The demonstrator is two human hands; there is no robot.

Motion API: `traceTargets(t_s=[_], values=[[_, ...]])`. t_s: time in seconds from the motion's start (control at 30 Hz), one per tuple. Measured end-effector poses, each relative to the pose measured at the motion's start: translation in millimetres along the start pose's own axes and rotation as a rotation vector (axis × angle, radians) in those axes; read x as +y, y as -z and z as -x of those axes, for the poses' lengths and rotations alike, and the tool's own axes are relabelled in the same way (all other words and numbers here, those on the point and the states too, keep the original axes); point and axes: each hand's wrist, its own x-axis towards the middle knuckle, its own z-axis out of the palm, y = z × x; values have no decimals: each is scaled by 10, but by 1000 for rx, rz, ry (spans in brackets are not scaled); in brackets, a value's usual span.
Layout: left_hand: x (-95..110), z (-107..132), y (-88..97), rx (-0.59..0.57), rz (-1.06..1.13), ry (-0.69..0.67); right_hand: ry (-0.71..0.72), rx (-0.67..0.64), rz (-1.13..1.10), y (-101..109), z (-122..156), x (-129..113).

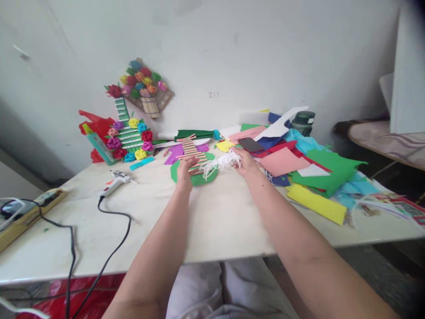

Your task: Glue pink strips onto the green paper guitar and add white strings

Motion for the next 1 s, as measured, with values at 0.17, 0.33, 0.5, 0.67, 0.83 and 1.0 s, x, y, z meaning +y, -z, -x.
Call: traceTargets(t_s=[0.17,0.33,0.5,0.67,0.83,1.0], values=[[57,64,-64,-40,3,-83,-69,-69,29,3,35,11],[-3,194,-198,-261,-230,-67,-126,-208,62,-115,89,49],[-117,210,-225,-337,-278,-58,-140,-243,39,-230,86,135],[-54,218,-211,-249,-219,29,-78,-117,-25,-213,38,127],[-43,207,-179,-205,-282,39,-88,-100,120,-118,33,49],[-90,182,-144,-255,-374,62,-140,-326,397,-150,72,115]])
